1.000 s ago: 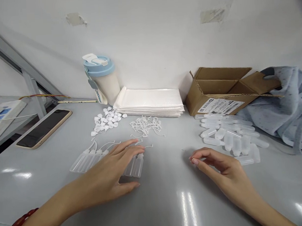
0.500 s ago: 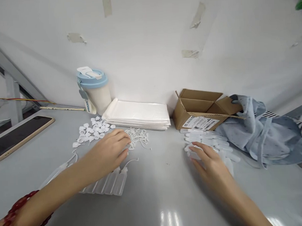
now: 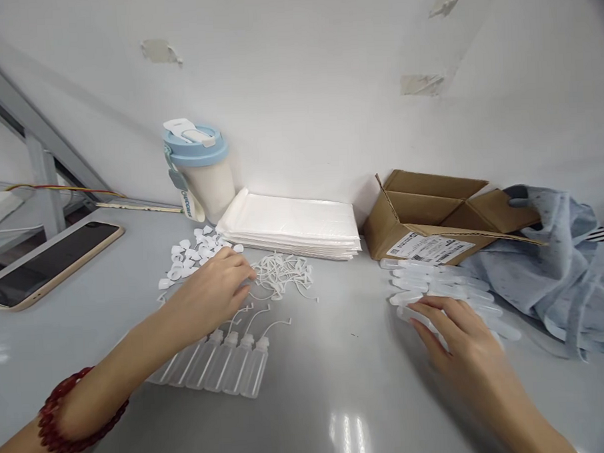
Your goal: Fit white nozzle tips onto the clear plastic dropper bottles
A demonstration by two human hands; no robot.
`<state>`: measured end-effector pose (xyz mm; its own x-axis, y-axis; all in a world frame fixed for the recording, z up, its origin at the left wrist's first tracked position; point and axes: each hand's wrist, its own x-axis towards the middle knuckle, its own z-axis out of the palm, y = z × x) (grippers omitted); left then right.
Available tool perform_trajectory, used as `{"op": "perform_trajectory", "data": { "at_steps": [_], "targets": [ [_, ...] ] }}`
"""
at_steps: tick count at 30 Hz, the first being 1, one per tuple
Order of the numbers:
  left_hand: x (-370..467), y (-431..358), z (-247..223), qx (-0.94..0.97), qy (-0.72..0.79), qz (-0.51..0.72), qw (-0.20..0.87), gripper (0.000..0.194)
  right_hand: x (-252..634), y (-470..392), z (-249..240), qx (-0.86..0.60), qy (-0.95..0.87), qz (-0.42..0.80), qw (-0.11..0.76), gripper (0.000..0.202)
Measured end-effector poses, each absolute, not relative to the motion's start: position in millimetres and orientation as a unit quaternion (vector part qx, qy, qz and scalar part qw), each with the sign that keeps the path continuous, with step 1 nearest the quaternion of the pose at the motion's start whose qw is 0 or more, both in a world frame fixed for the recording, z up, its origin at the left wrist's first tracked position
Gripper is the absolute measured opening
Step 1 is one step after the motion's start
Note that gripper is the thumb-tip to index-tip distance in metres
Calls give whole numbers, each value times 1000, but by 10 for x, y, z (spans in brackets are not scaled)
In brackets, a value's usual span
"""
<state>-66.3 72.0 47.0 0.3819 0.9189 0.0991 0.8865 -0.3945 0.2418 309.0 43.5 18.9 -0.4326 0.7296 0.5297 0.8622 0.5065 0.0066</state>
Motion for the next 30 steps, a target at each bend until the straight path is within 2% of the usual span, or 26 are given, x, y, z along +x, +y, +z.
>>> {"op": "perform_trajectory", "data": {
  "at_steps": [11,16,25,30],
  "targets": [
    [-450,602,523,878,460,129,38,29,3052,381,257,-468,-844,-134,226,26],
    [-455,583,376,903,416,108,2,43,3044,370,251,-464,-847,-129,224,25],
    [-473,600,452,862,482,148,48,34,3071,389,156,-484,-848,-127,174,28],
    [-452,584,484,828,532,155,86,40,3023,395,145,-476,-855,-108,179,27]
  ]
}}
